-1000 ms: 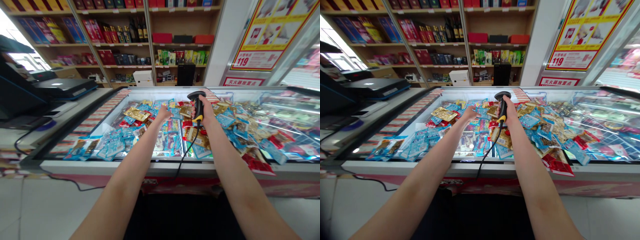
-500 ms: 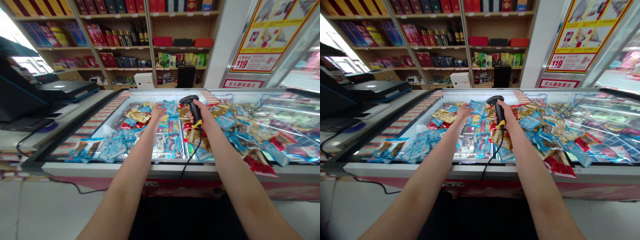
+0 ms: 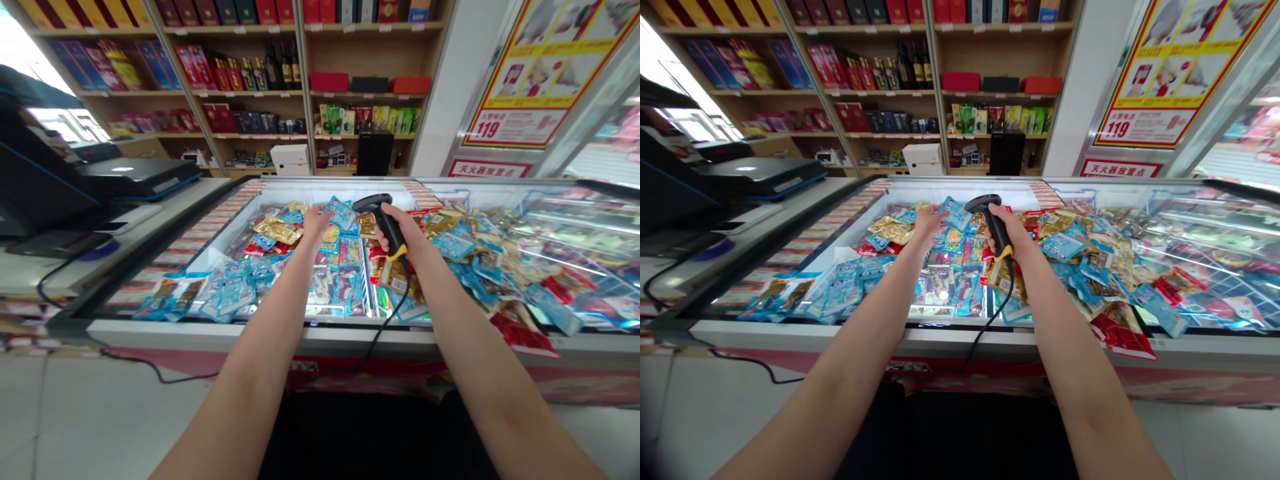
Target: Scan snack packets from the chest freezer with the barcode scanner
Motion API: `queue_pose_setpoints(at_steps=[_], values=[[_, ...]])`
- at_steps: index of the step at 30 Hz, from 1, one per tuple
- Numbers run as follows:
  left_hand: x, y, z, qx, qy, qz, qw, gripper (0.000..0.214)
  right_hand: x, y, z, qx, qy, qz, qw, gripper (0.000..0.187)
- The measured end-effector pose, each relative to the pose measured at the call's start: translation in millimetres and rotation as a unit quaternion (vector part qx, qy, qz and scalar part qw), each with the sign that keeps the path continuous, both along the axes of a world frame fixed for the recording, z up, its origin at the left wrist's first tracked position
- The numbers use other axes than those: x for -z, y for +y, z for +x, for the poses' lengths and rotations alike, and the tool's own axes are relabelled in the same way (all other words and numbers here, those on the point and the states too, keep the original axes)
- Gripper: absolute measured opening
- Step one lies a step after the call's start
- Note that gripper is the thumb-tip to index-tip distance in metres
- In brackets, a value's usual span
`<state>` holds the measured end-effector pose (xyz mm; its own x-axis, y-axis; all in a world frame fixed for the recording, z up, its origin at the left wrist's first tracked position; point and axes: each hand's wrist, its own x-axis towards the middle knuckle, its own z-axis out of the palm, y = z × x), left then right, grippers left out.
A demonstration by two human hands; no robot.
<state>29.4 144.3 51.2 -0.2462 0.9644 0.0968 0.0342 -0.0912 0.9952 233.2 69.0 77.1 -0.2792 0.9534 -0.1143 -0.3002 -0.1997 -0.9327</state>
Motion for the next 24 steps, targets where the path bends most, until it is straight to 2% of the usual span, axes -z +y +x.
queue_pose_setpoints(at_steps=[18,24], values=[[-1.8,-1,-1,-0.018,0.006,-0.007,1.000,0.010,-0.1,-1,1,-0.016,-0.017,0.002,1.000,0.034],[-1.2,12,-15,-0.082,0.080,0.048,0.992,0.014,-0.7,-2,-1,0.013,-0.009,-0.003,1.000,0.038]])
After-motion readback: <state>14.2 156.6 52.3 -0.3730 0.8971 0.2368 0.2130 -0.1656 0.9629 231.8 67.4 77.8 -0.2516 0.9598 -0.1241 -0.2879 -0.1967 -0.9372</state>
